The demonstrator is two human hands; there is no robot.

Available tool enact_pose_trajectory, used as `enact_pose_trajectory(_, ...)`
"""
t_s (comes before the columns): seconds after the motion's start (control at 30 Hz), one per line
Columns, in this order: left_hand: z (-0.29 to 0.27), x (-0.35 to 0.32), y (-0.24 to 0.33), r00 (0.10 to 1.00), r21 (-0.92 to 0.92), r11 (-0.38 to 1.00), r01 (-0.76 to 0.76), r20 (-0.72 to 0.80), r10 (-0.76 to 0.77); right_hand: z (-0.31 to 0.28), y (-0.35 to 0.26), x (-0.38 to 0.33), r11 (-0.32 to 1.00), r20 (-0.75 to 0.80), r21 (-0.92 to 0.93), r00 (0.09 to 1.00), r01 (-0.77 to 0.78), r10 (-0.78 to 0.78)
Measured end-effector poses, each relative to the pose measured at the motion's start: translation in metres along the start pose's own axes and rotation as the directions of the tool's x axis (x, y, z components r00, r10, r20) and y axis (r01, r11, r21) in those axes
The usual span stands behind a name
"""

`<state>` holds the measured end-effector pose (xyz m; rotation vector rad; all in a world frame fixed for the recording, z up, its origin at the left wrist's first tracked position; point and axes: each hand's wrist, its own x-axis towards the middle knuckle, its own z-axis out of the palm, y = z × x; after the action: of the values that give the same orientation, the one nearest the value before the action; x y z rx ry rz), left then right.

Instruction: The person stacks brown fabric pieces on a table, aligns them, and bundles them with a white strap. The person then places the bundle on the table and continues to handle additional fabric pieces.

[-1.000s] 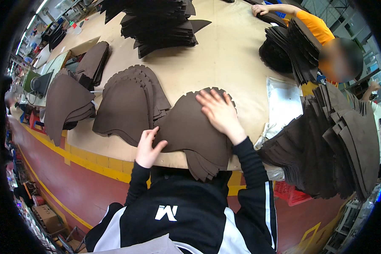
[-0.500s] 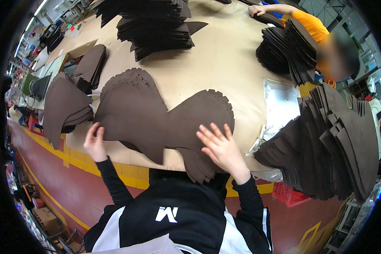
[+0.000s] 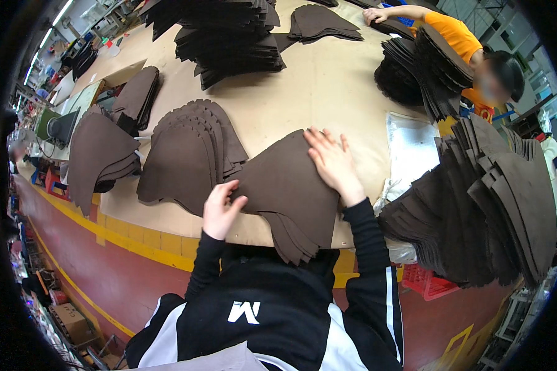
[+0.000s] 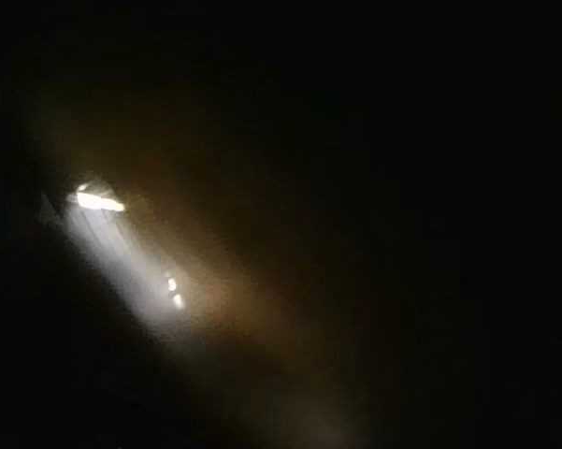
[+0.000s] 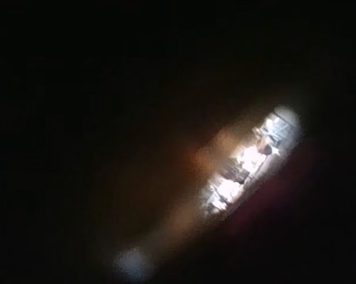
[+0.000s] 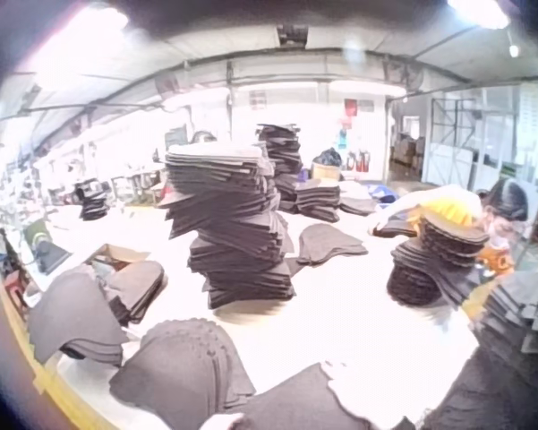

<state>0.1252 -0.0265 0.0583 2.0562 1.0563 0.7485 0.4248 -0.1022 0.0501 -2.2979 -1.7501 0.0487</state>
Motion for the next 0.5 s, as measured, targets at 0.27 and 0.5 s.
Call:
enact_pose_trajectory(0.27, 0.015, -0.002, -0.008, 0.993, 0.089, 0.995, 0.041, 0.105, -0.050, -0.001, -0.083, -0.053, 0.897, 0.046, 0.125, 0.900, 0.424, -0.433)
enact_pose_trajectory(0.5, 0.010, -0.003, 0.009, 0.915, -0.230, 0.900, 0.369, 0.258, -0.309, 0.004, -0.035, -0.025, 0.987, -0.032, -0.015, 0.986, 0.161, -0.162)
